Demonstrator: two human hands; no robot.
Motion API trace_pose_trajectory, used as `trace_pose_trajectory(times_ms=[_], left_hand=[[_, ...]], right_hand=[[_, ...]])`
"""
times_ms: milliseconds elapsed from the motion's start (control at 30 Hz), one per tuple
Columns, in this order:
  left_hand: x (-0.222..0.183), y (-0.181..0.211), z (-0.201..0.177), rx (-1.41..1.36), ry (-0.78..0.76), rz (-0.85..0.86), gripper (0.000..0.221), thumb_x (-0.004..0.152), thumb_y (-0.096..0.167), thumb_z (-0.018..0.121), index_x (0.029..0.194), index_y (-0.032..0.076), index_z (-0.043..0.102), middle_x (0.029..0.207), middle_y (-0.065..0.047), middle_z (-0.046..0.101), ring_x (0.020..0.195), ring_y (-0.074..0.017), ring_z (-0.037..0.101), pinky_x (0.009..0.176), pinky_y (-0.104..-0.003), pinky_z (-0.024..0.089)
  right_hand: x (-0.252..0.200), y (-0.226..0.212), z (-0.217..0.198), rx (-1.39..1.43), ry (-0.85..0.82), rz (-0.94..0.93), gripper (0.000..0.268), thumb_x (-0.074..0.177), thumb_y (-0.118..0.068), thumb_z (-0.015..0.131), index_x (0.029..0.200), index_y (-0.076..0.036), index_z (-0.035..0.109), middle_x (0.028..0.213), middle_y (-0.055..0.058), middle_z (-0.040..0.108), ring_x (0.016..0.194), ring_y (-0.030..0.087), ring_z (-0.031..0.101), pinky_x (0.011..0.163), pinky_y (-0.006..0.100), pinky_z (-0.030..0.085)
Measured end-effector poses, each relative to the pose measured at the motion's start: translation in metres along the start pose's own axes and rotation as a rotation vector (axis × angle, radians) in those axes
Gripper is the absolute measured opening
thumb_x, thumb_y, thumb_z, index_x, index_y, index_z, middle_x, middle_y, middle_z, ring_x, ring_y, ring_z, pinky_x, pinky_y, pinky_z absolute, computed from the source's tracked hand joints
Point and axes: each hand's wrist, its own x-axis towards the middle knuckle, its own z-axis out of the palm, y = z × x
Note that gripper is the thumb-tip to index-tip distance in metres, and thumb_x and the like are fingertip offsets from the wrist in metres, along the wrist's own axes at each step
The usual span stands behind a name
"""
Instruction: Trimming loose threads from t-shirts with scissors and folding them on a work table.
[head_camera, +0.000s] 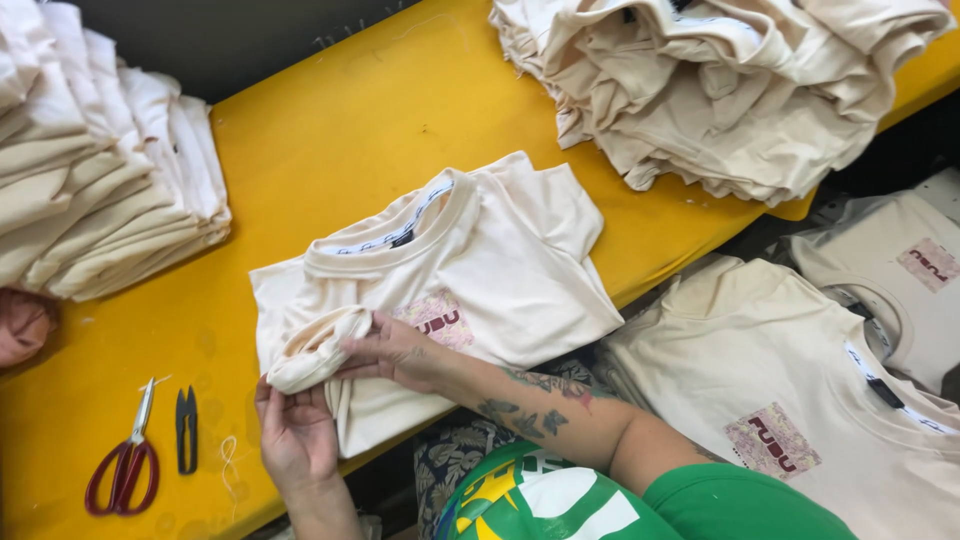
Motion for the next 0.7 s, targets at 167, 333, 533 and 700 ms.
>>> trace_pose_trajectory(times_ms=[167, 333, 533, 700], left_hand=[[-0.004, 0.0, 0.007, 0.035, 0.018, -0.001, 0.016, 0.103, 0.007, 0.056, 0.112, 0.014, 0.067, 0.136, -0.014, 0.068, 0.129, -0.0283, 0.064, 0.111, -0.038, 0.055], [-0.007, 0.0, 0.011, 0.043, 0.003, -0.001, 0.016, 0.103, 0.008, 0.056, 0.114, 0.013, 0.066, 0.14, -0.015, 0.066, 0.134, -0.0297, 0.062, 0.113, -0.04, 0.054], [-0.009, -0.001, 0.013, 0.066, 0.008, 0.009, 0.017, 0.102, 0.008, 0.058, 0.115, 0.014, 0.066, 0.141, -0.015, 0.066, 0.133, -0.0296, 0.063, 0.112, -0.04, 0.054], [-0.012, 0.0, 0.016, 0.077, 0.011, 0.012, 0.017, 0.102, 0.008, 0.056, 0.115, 0.014, 0.066, 0.141, -0.014, 0.065, 0.134, -0.0292, 0.063, 0.112, -0.04, 0.054]], right_hand=[[-0.004, -0.001, 0.001, 0.051, -0.07, -0.032, 0.059, 0.083, -0.001, 0.079, 0.136, -0.001, 0.053, 0.123, 0.017, 0.07, 0.115, 0.029, 0.068, 0.1, 0.043, 0.059], [-0.003, 0.0, -0.003, 0.055, -0.093, -0.026, 0.055, 0.086, -0.002, 0.078, 0.136, -0.001, 0.055, 0.123, 0.016, 0.07, 0.117, 0.029, 0.067, 0.101, 0.044, 0.059], [-0.002, 0.003, -0.005, 0.064, -0.108, -0.033, 0.047, 0.09, -0.003, 0.076, 0.134, 0.0, 0.058, 0.122, 0.016, 0.071, 0.116, 0.029, 0.068, 0.102, 0.046, 0.058], [0.0, 0.004, -0.005, 0.046, -0.099, -0.024, 0.047, 0.089, -0.005, 0.077, 0.132, -0.002, 0.059, 0.121, 0.015, 0.071, 0.114, 0.028, 0.069, 0.099, 0.043, 0.059]])
